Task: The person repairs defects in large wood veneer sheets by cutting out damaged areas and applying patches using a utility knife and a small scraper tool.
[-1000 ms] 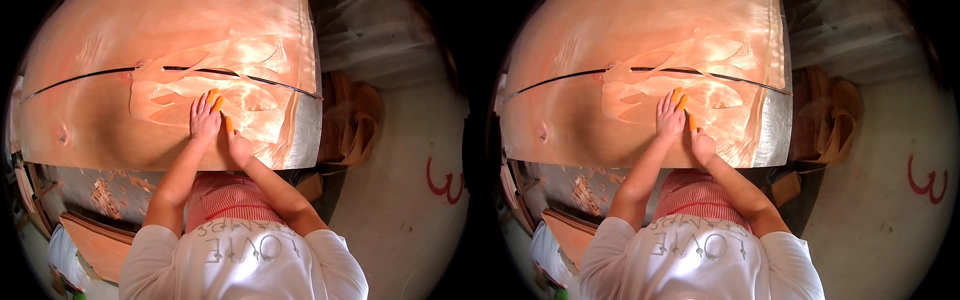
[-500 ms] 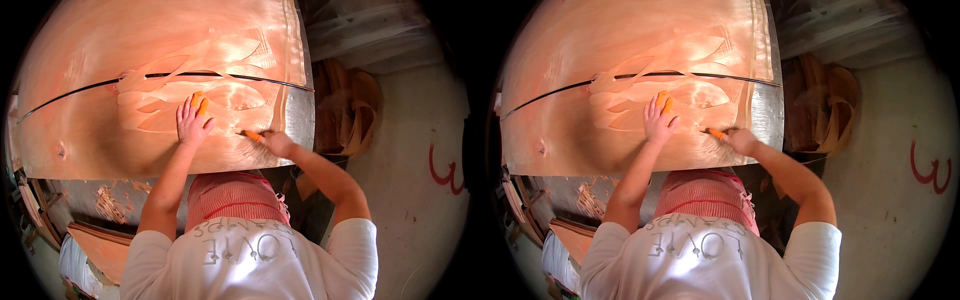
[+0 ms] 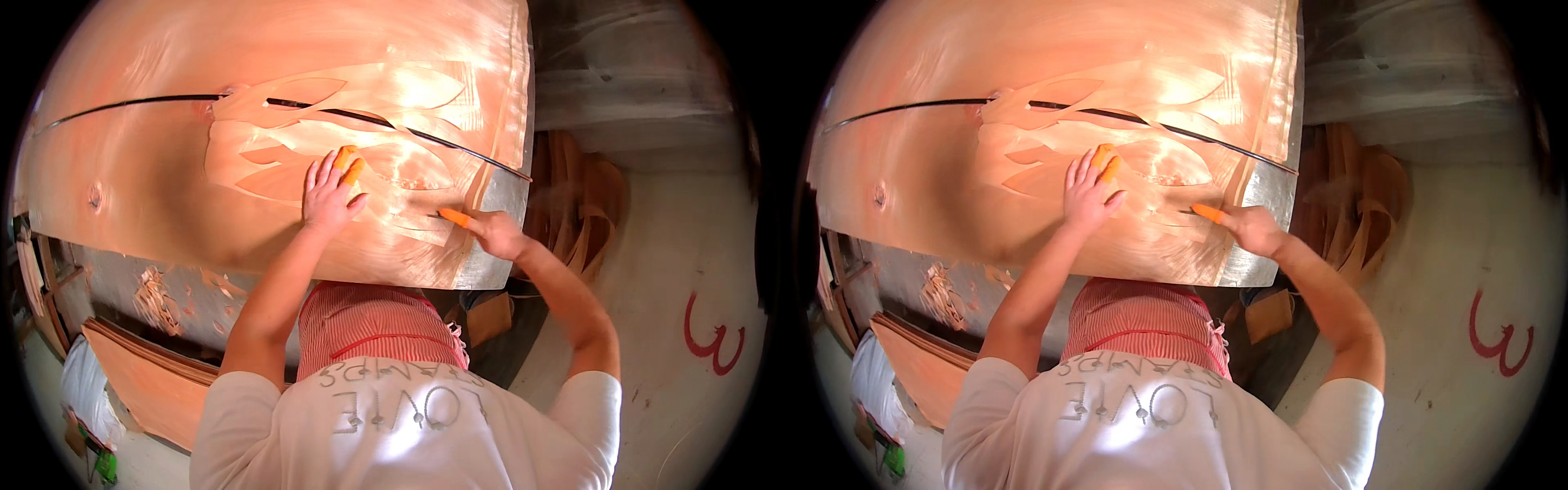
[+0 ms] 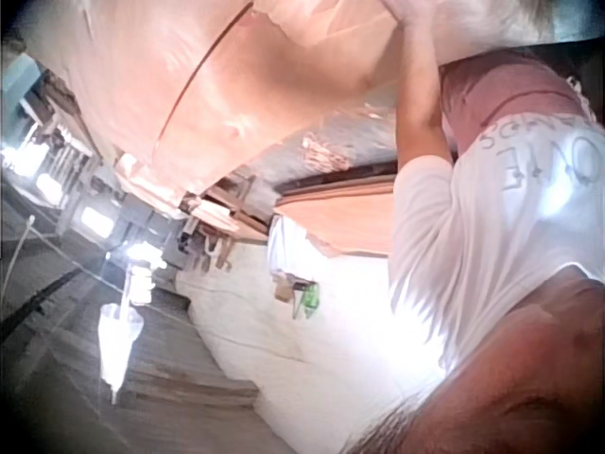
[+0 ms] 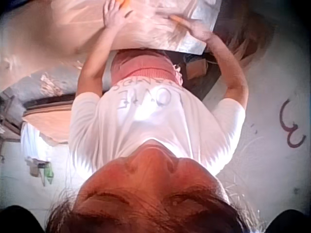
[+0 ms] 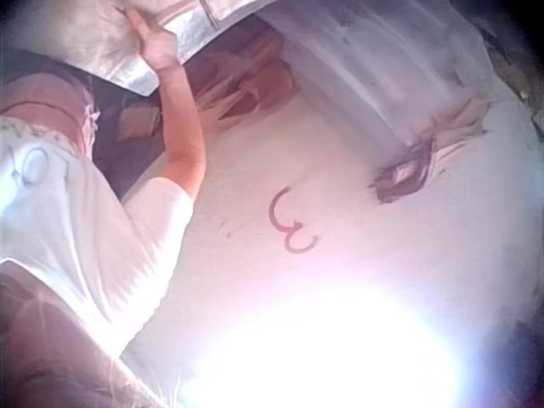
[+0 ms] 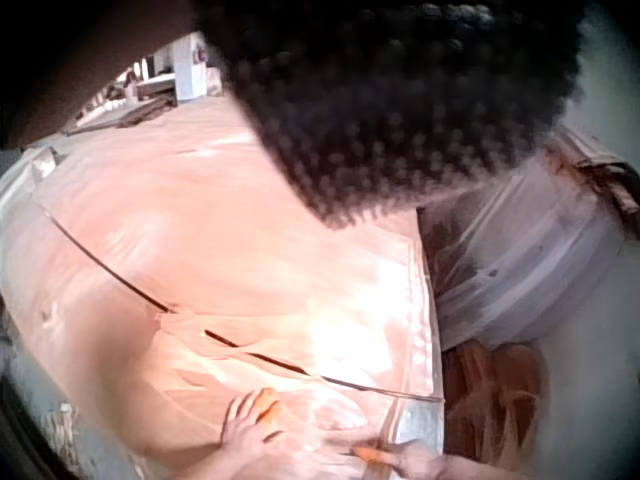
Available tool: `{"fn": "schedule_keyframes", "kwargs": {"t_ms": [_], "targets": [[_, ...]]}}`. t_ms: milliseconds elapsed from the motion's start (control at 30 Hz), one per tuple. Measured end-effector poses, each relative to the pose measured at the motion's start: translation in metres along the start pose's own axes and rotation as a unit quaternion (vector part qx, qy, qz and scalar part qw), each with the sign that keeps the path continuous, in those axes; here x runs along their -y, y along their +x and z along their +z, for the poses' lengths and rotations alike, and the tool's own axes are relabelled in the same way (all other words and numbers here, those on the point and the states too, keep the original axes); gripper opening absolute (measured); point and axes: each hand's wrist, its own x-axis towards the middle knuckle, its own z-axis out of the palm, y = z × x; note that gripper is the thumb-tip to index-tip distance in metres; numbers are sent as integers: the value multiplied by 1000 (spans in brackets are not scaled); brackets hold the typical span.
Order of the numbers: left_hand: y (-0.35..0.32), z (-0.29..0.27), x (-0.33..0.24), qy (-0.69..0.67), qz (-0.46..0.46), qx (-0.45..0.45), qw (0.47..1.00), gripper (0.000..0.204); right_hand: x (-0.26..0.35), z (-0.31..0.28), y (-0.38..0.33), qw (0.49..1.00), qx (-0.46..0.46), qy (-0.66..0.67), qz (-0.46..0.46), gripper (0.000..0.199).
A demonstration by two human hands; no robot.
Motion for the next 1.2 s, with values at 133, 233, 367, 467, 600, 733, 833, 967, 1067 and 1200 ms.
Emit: {"fn": "schedule_keyframes", "kwargs": {"t_ms": [133,233,367,467,600,733,833,967,1067,1200], "targets": [[0,-2,1,6,-7,21,1000,56,29,4,66,1000,-18,-3,12,39],[0,-3,-1,6,-10,24,1000,55,21,11,100,998,-44,-31,-24,36],[-1,-6,1,-6,-11,11,1000,54,19,5,118,998,23,-57,-7,36],[-1,-6,0,-10,-8,4,1000,53,17,12,120,990,-124,-24,-63,31],[0,-6,-1,-12,0,7,1000,52,14,14,124,997,-32,-60,-29,30],[-3,-5,3,-9,-3,10,1000,54,44,-11,113,988,58,48,138,32],[-2,-4,0,-9,-2,4,1000,56,40,10,87,982,31,47,182,35],[-2,0,-6,40,53,17,998,53,34,31,73,991,-48,-21,122,32],[0,5,-4,46,135,64,988,49,34,35,74,976,-38,72,204,32],[1,6,-5,6,160,68,985,47,35,40,46,970,-30,64,234,31]]}}
